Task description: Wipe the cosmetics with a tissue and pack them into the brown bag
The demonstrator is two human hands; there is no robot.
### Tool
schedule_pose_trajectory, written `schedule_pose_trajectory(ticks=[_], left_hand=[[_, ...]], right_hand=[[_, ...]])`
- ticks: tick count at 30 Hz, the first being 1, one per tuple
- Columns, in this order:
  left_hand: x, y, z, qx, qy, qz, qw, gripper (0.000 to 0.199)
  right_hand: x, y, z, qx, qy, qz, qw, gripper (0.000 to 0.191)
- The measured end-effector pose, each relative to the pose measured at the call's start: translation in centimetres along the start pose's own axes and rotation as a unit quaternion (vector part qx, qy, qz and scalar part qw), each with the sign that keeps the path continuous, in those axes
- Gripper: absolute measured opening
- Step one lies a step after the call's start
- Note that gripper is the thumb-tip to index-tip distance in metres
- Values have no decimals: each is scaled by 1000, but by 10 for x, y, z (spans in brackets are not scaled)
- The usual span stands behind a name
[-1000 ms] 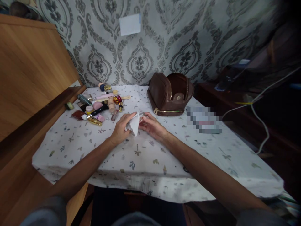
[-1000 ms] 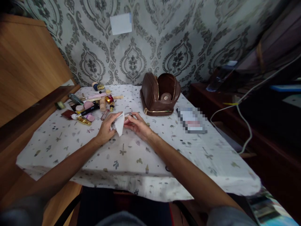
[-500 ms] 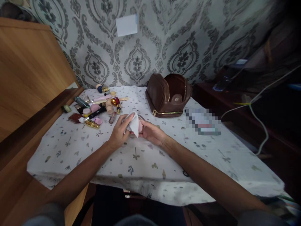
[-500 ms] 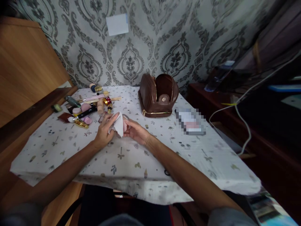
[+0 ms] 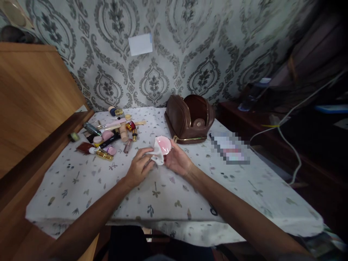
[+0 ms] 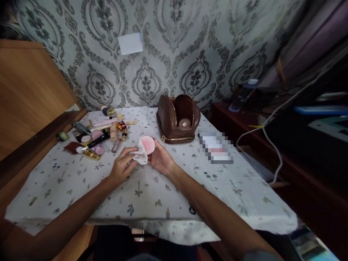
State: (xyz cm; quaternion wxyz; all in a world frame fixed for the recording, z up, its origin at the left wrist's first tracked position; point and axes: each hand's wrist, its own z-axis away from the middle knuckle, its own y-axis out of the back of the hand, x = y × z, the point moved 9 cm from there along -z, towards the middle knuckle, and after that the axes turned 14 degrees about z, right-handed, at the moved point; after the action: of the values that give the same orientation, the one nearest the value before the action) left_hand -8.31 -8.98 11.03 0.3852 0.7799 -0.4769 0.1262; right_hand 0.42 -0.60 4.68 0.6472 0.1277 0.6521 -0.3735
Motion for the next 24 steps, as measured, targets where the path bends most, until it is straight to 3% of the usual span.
schedule_pose_trajectory(ticks=[3, 7, 13, 20, 22, 24], left_hand=[[-12, 7, -1, 37, 54, 16, 998, 13], [-27, 8, 1, 46, 135, 83, 986, 12], [-50, 5, 6, 77, 283, 220, 930, 17], [-69, -1, 20, 124, 391, 332, 849, 29], [-76, 0, 27, 125, 412, 322, 843, 30], [-80, 5, 29, 118, 415, 282, 857, 30]], right_hand=[[3, 2, -1, 9, -7, -9, 1000, 51], [8, 4, -2, 15, -22, -50, 998, 45], [11, 15, -5, 29, -15, -50, 998, 41], [3, 23, -2, 79, 61, 72, 992, 49], [-2, 27, 0, 98, 81, 131, 983, 49], [-8, 31, 2, 115, 96, 190, 970, 50]])
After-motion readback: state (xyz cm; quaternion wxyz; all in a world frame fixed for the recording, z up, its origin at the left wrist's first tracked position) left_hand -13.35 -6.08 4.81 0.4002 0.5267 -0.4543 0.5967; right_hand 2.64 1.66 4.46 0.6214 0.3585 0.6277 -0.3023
